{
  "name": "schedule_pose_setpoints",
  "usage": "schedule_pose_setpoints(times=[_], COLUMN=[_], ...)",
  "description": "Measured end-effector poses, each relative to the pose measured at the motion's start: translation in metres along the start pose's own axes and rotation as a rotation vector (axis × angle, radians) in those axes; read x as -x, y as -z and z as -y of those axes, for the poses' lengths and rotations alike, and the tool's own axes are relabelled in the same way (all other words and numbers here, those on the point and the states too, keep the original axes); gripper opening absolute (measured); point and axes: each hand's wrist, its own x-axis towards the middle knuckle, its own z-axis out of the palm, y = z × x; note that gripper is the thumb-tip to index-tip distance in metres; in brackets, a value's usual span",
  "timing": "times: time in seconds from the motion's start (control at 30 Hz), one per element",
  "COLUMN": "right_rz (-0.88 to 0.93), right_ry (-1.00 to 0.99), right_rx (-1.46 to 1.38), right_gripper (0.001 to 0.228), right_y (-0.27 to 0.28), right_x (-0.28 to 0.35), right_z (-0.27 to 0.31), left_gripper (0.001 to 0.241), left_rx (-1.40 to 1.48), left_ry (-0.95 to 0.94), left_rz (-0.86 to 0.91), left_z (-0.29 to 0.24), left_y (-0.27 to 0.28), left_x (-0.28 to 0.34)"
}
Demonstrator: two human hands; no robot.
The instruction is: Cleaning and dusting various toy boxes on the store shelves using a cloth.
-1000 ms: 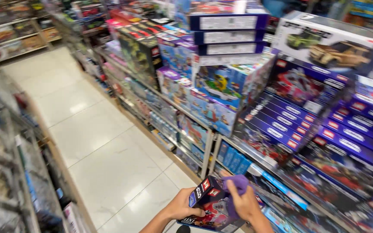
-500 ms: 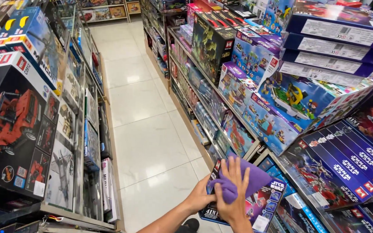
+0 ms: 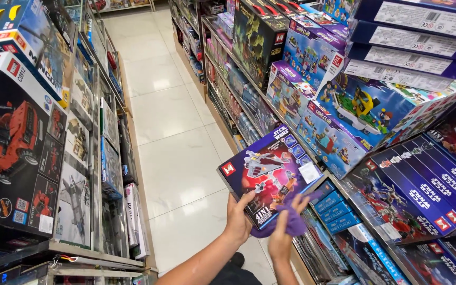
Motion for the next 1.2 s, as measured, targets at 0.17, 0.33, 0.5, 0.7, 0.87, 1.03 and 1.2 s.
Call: schedule_pose_setpoints(times=[0.17, 0.33, 0.5, 0.7, 0.87, 1.03, 1.2], right_rz=[-0.362, -0.460, -0.437, -0.678, -0.974, -1.058, -1.123], right_ry=[-0.495, -0.472, -0.561, -0.675, -0.758, -0.790, -0.764], right_rx=[-0.951, -1.008, -1.061, -0.988, -0.849, -0.807, -0.814], right_gripper=[0.054, 0.056, 0.063, 0.049, 0.046, 0.047, 0.054], right_y=[0.060, 0.096, 0.043, 0.095, 0.153, 0.179, 0.175], right_x=[-0.052, -0.044, 0.010, 0.022, 0.037, 0.069, 0.087], right_z=[-0.024, -0.035, 0.033, -0.038, -0.031, -0.026, -0.031], left_gripper=[0.055, 0.058, 0.062, 0.062, 0.062, 0.079, 0.081], left_rx=[-0.032, -0.057, -0.121, -0.435, -0.594, -0.536, -1.514], left_ry=[0.132, 0.204, 0.109, 0.164, 0.337, 0.429, 0.312], left_rz=[0.089, 0.201, 0.249, 0.423, 0.636, 0.752, 1.146], left_z=[0.032, 0.045, 0.062, 0.055, 0.061, 0.010, 0.010], left_y=[0.016, 0.020, 0.013, 0.029, 0.111, -0.016, -0.133], left_x=[0.020, 0.036, 0.032, 0.044, 0.029, 0.029, 0.043])
